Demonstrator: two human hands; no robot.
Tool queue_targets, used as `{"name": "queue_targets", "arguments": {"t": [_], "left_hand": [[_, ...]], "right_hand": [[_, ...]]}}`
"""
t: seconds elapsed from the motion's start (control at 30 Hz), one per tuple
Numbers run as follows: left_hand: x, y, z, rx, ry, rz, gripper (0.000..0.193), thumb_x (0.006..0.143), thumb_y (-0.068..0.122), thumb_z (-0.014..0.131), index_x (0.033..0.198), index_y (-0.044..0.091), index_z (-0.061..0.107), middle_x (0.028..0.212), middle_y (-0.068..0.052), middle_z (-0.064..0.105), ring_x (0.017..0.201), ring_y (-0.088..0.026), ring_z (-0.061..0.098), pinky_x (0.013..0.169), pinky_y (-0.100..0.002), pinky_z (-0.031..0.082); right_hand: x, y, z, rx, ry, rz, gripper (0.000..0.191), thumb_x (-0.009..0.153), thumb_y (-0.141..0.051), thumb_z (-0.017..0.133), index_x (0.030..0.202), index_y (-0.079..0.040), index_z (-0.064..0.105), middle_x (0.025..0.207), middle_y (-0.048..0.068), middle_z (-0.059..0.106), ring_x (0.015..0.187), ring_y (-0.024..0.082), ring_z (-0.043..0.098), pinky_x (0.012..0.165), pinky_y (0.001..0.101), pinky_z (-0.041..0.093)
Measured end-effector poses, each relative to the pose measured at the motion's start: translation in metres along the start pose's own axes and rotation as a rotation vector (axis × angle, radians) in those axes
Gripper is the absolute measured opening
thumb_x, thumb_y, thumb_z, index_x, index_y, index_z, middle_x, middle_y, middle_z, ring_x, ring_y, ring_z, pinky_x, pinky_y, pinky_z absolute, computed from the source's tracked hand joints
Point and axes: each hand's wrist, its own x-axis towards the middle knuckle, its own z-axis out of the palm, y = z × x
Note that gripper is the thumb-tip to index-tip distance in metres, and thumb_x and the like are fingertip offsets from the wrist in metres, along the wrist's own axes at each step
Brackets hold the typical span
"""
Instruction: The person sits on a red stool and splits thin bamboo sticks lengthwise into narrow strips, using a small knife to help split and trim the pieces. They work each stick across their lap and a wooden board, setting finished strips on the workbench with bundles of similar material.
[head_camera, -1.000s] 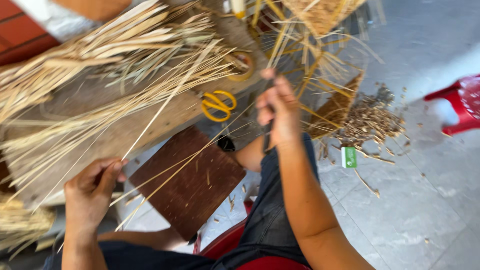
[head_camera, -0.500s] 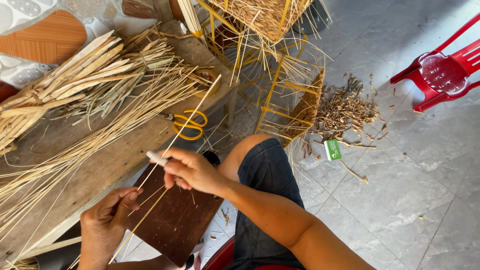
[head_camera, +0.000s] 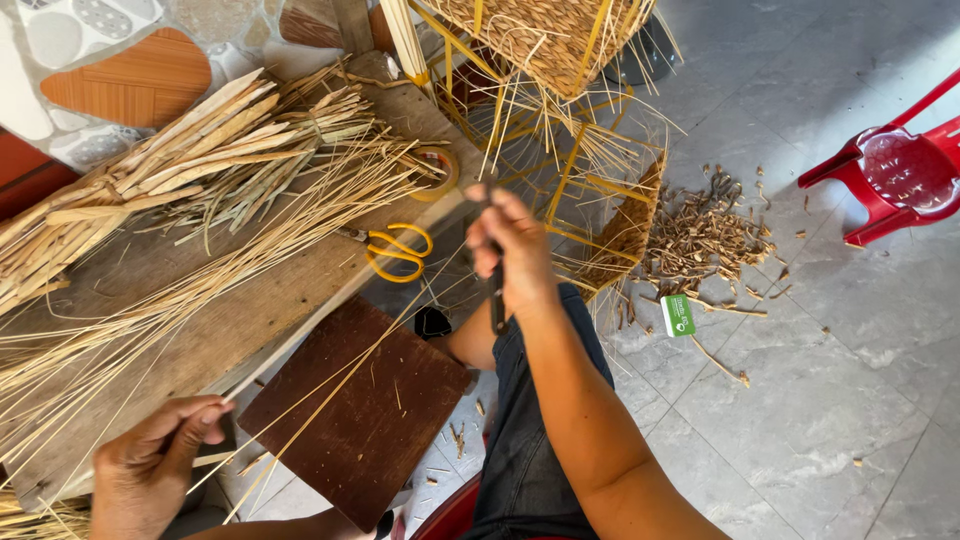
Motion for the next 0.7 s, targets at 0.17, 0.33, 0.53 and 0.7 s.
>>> {"name": "queue_targets", "arguments": {"t": [0.17, 0.33, 0.53, 0.7], "left_hand": [[0.002, 0.012, 0.007, 0.149, 0.153, -0.13, 0.017, 0.103, 0.013, 0.066, 0.115, 0.007, 0.077, 0.083, -0.008, 0.076, 0.065, -0.011, 0.064, 0.052, -0.024, 0.047], [0.014, 0.038, 0.048, 0.162, 0.099, -0.102, 0.015, 0.097, 0.014, 0.067, 0.105, 0.009, 0.078, 0.082, -0.004, 0.079, 0.062, -0.009, 0.072, 0.043, -0.024, 0.05], [0.019, 0.059, 0.067, 0.033, 0.063, -0.059, 0.015, 0.092, 0.012, 0.069, 0.104, 0.005, 0.076, 0.088, -0.004, 0.08, 0.067, -0.008, 0.075, 0.057, -0.022, 0.059], [0.011, 0.052, 0.051, 0.065, 0.048, -0.127, 0.016, 0.091, 0.011, 0.072, 0.104, 0.007, 0.079, 0.088, -0.003, 0.081, 0.068, -0.011, 0.072, 0.06, -0.025, 0.059]], "right_hand": [[-0.008, 0.002, 0.008, 0.005, -0.047, -0.029, 0.033, 0.108, -0.015, 0.056, 0.14, -0.007, 0.059, 0.076, 0.006, 0.065, 0.05, 0.006, 0.05, 0.044, 0.0206, 0.041], [-0.047, 0.051, 0.062, -0.286, -0.555, 0.263, 0.049, 0.109, -0.017, 0.048, 0.156, -0.011, 0.039, 0.08, 0.008, 0.069, 0.051, 0.003, 0.05, 0.047, 0.0193, 0.044], [-0.068, 0.078, 0.088, -0.266, -0.627, 0.34, 0.04, 0.112, -0.014, 0.046, 0.151, -0.005, 0.048, 0.082, 0.008, 0.067, 0.055, 0.003, 0.049, 0.049, 0.0183, 0.041], [-0.051, 0.065, 0.068, -0.228, -0.481, 0.263, 0.034, 0.111, -0.016, 0.049, 0.141, -0.004, 0.058, 0.079, 0.006, 0.066, 0.052, 0.004, 0.049, 0.048, 0.0193, 0.041]]}}
